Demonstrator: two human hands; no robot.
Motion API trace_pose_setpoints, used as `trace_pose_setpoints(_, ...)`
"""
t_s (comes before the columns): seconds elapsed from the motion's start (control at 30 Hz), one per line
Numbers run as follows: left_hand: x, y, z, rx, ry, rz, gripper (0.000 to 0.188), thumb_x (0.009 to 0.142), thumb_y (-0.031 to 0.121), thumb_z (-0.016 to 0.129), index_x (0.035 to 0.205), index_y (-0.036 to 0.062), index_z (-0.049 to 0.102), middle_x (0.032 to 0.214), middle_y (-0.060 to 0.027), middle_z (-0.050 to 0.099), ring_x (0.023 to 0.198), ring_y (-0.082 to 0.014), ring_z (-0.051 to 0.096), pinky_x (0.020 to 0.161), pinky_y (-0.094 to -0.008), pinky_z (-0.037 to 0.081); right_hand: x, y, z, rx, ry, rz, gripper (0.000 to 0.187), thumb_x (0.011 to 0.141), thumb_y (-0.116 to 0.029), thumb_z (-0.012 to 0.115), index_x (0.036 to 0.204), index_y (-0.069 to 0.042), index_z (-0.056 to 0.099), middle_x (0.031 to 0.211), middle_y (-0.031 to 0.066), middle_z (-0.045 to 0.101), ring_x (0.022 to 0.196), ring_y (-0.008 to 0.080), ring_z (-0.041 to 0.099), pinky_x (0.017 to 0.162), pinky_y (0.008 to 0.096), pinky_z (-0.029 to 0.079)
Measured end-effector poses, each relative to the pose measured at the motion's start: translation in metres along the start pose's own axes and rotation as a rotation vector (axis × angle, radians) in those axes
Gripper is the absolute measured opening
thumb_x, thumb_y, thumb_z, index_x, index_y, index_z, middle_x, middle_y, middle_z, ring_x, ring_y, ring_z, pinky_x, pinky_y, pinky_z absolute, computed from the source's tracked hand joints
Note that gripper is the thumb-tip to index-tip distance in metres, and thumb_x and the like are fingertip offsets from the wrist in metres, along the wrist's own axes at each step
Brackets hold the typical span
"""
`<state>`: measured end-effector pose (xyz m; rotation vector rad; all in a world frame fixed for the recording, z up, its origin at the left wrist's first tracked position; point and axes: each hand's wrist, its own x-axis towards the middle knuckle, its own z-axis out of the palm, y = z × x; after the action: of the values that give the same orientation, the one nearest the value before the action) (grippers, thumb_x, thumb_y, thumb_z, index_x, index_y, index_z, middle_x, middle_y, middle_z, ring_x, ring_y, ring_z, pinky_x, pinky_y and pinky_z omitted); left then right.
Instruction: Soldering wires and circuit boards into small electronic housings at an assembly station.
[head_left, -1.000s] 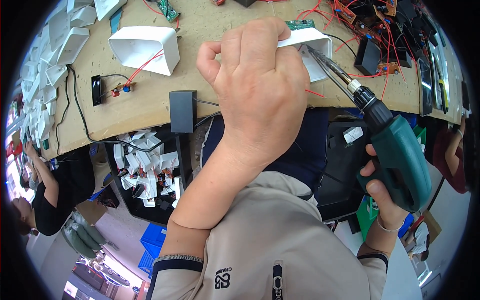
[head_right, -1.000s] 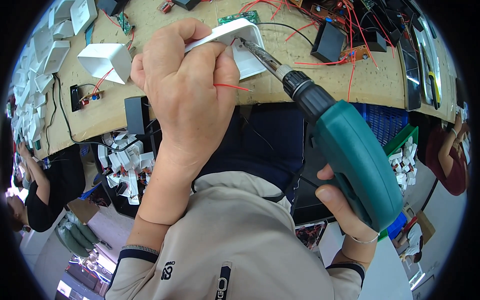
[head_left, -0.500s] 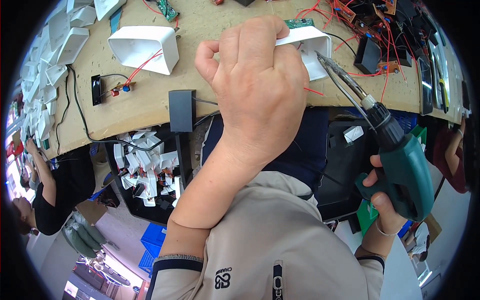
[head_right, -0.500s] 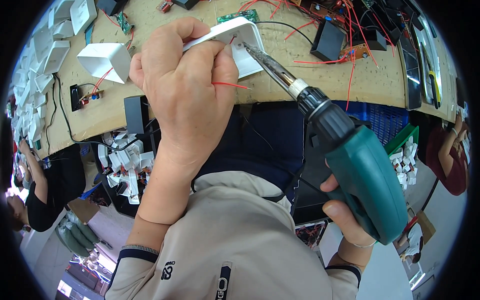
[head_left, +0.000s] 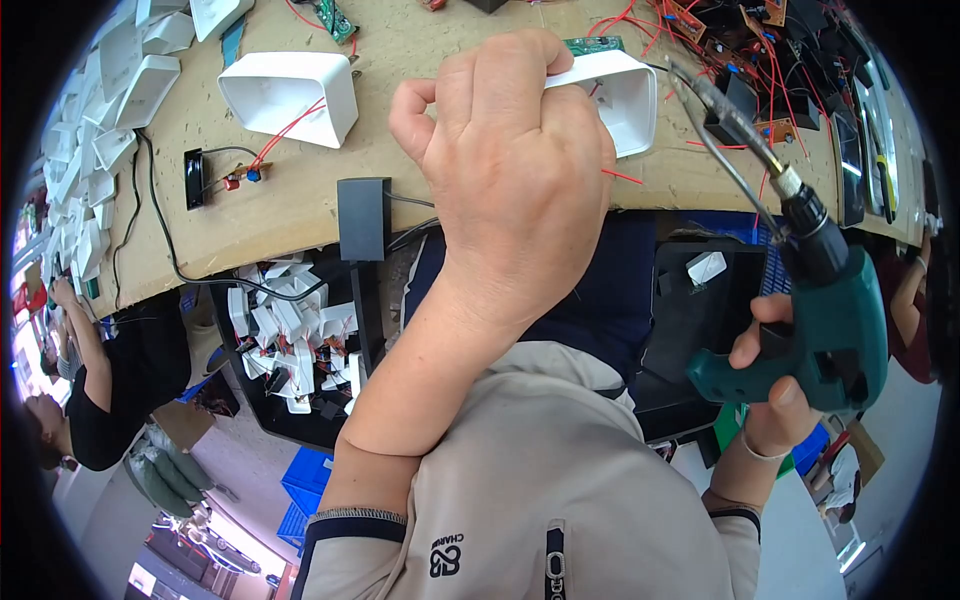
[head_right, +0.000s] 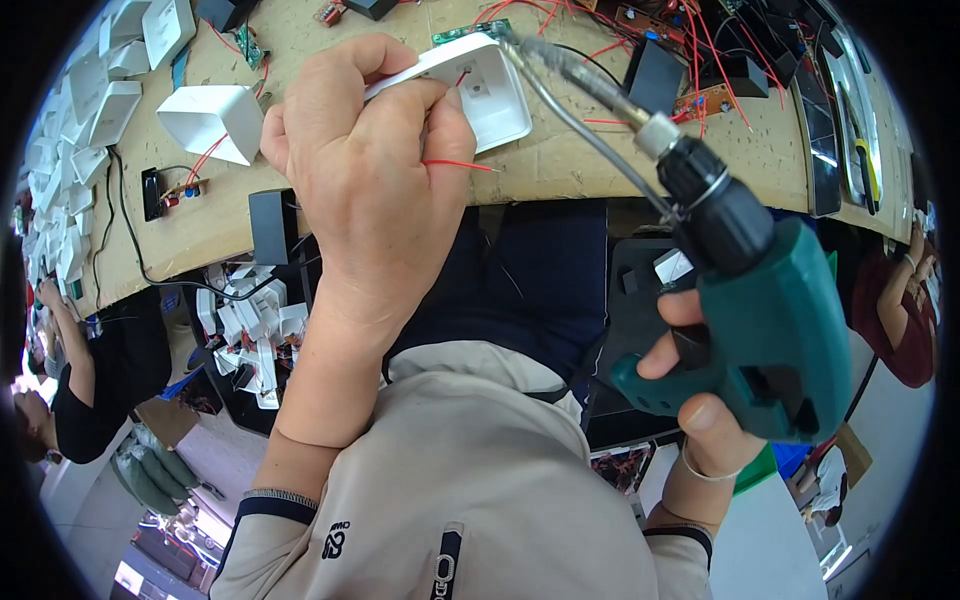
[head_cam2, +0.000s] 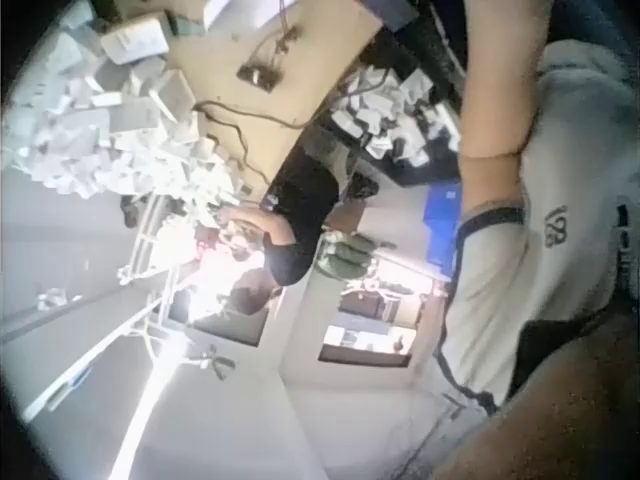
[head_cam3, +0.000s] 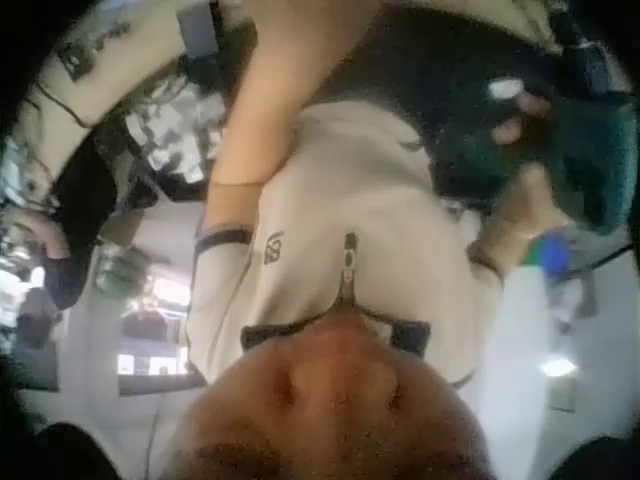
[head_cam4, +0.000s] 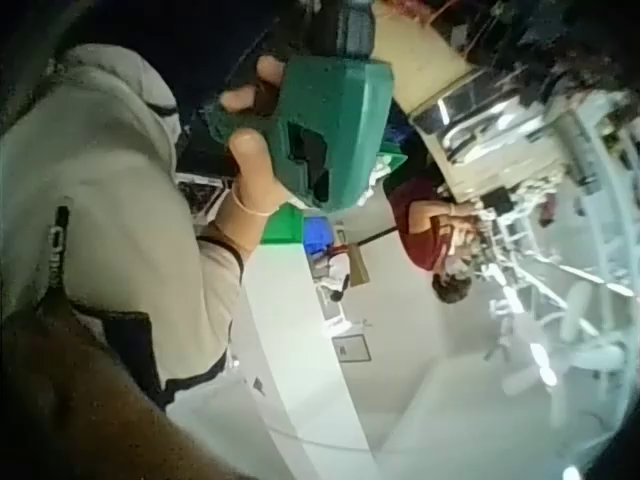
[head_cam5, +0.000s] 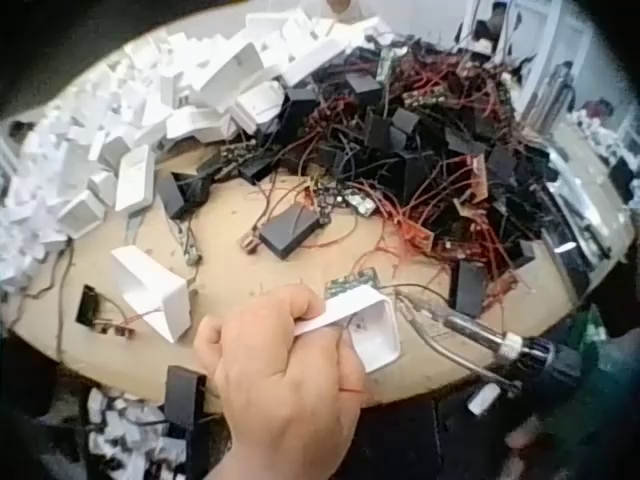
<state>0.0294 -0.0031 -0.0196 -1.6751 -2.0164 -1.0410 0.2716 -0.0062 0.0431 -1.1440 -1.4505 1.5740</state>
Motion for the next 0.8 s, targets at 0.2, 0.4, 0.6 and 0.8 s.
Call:
trace_pose_setpoints(0.2, 0.001, 0.002, 0.001, -0.001, 0.000, 0.006, 0.005, 0.066, 0.006, 0.068, 0.069, 0.0046, 0.064, 0.090, -0.0030, 0.057, 0.083, -0.0189, 0.052, 0.077, -0.0333, 0.029, 0.019, 0.025, 0.025, 0.460, -0.176, 0.036, 0.075, 0.078, -0.034, 0.069, 0.136, -0.001, 0.033, 0.134, 0.0330, 0.032, 0.082, 0.0209, 0.061, 0.064, 0.0263, 0.055)
trace_pose_setpoints(0.4, 0.001, 0.001, 0.000, -0.025, 0.012, 0.000, 0.006, 0.065, 0.006, 0.068, 0.070, 0.0042, 0.063, 0.090, -0.0033, 0.057, 0.082, -0.0198, 0.052, 0.075, -0.0338, 0.029, 0.039, 0.041, 0.051, 0.695, -0.346, 0.072, 0.073, 0.085, -0.035, 0.061, 0.142, -0.009, 0.023, 0.140, 0.0356, 0.017, 0.104, 0.0283, 0.057, 0.076, 0.0299, 0.055)
trace_pose_setpoints(0.6, 0.002, 0.003, -0.001, -0.049, 0.005, -0.010, 0.008, 0.065, 0.006, 0.068, 0.070, 0.0036, 0.063, 0.090, -0.0032, 0.057, 0.081, -0.0199, 0.052, 0.075, -0.0343, 0.029, 0.051, 0.044, 0.063, 0.792, -0.424, 0.084, 0.074, 0.084, -0.035, 0.061, 0.141, -0.007, 0.023, 0.139, 0.0327, 0.021, 0.117, 0.0346, 0.048, 0.088, 0.0367, 0.051)
trace_pose_setpoints(0.8, 0.000, 0.001, -0.004, -0.056, -0.019, -0.008, 0.010, 0.064, 0.007, 0.069, 0.073, 0.0047, 0.064, 0.092, -0.0032, 0.058, 0.084, -0.0189, 0.052, 0.076, -0.0345, 0.029, 0.058, 0.038, 0.072, 0.753, -0.307, 0.162, 0.078, 0.077, -0.037, 0.068, 0.135, 0.001, 0.031, 0.132, 0.0262, 0.039, 0.122, 0.0380, 0.043, 0.099, 0.0384, 0.041)
